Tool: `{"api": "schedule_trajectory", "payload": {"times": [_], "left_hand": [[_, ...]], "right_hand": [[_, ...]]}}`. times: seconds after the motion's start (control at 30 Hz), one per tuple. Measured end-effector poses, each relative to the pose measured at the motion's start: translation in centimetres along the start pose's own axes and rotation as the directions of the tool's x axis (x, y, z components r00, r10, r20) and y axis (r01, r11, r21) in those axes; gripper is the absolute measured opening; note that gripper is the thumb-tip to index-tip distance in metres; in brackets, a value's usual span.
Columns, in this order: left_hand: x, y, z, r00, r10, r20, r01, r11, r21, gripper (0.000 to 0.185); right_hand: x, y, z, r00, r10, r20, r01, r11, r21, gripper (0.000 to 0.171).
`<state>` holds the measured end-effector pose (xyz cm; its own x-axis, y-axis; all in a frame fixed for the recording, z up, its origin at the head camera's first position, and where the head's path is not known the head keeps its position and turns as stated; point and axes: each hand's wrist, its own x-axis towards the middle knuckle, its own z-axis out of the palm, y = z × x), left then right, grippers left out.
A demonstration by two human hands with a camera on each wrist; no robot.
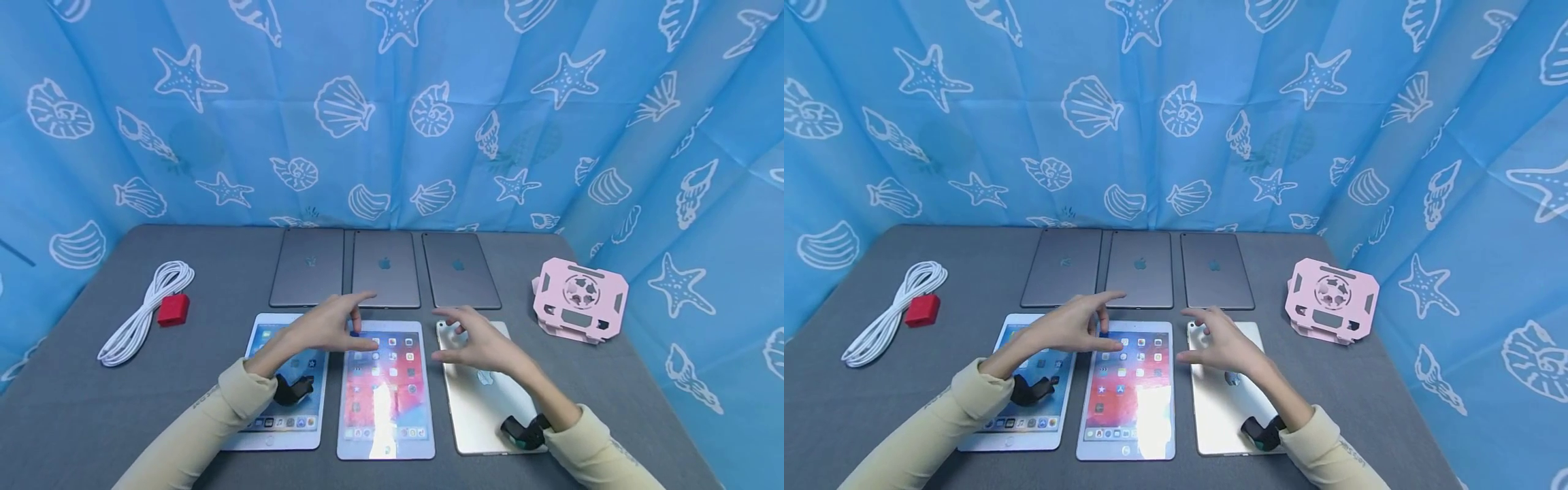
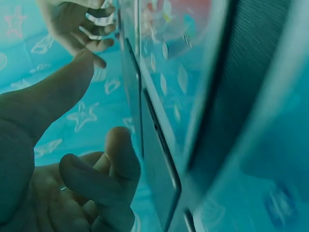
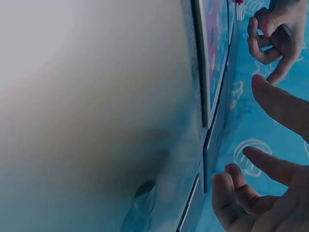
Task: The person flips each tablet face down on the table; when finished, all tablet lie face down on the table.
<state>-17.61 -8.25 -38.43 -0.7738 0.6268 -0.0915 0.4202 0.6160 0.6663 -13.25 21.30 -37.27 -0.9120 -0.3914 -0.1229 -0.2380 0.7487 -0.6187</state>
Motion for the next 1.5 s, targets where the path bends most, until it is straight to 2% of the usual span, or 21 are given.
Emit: {"api": "schedule_trajectory", "payload": {"times": [0.23, 0.4, 0.5, 0.73, 0.97, 1.13, 1.27, 1.37, 1.43, 1.5], "left_hand": [[-1.9, -1.8, -0.6, 0.998, -0.059, -0.001, 0.059, 0.997, 0.05, 0.095], [-2.2, -2.5, 0.1, 0.996, -0.089, 0.012, 0.087, 0.993, 0.078, 0.1], [-2.2, -2.6, 0.6, 0.994, -0.107, 0.017, 0.106, 0.991, 0.077, 0.104], [-2.0, -2.4, 1.4, 0.99, -0.141, -0.031, 0.144, 0.984, 0.105, 0.093], [-1.9, -2.1, 1.9, 0.983, -0.16, -0.086, 0.171, 0.976, 0.133, 0.086], [-2.0, -1.8, 2.0, 0.977, -0.176, -0.121, 0.193, 0.97, 0.147, 0.084], [-2.1, -1.6, 2.2, 0.973, -0.185, -0.142, 0.206, 0.967, 0.152, 0.082], [-2.1, -1.5, 2.4, 0.969, -0.195, -0.152, 0.218, 0.964, 0.153, 0.082], [-2.2, -1.4, 2.4, 0.966, -0.204, -0.157, 0.227, 0.962, 0.15, 0.082], [-2.2, -1.4, 2.5, 0.964, -0.213, -0.16, 0.236, 0.961, 0.143, 0.082]], "right_hand": [[1.2, -0.6, 1.0, 0.998, 0.005, 0.066, -0.006, 1.0, 0.018, 0.082], [2.4, -0.9, 1.7, 0.993, 0.005, 0.119, -0.004, 1.0, -0.009, 0.08], [3.0, -1.2, 2.2, 0.988, 0.042, 0.147, -0.039, 0.999, -0.017, 0.08], [3.2, -1.6, 2.7, 0.982, 0.137, 0.129, -0.134, 0.99, -0.035, 0.067], [3.3, -1.7, 2.7, 0.976, 0.186, 0.115, -0.183, 0.982, -0.038, 0.07], [3.4, -1.5, 2.8, 0.971, 0.197, 0.137, -0.21, 0.974, 0.085, 0.068], [3.7, -1.0, 2.6, 0.959, 0.196, 0.206, -0.238, 0.95, 0.203, 0.073], [3.9, -0.6, 2.4, 0.945, 0.201, 0.259, -0.275, 0.916, 0.292, 0.075], [4.0, -0.2, 2.2, 0.94, 0.191, 0.284, -0.29, 0.885, 0.364, 0.073], [4.0, 0.2, 2.1, 0.94, 0.173, 0.295, -0.296, 0.842, 0.451, 0.069]]}}
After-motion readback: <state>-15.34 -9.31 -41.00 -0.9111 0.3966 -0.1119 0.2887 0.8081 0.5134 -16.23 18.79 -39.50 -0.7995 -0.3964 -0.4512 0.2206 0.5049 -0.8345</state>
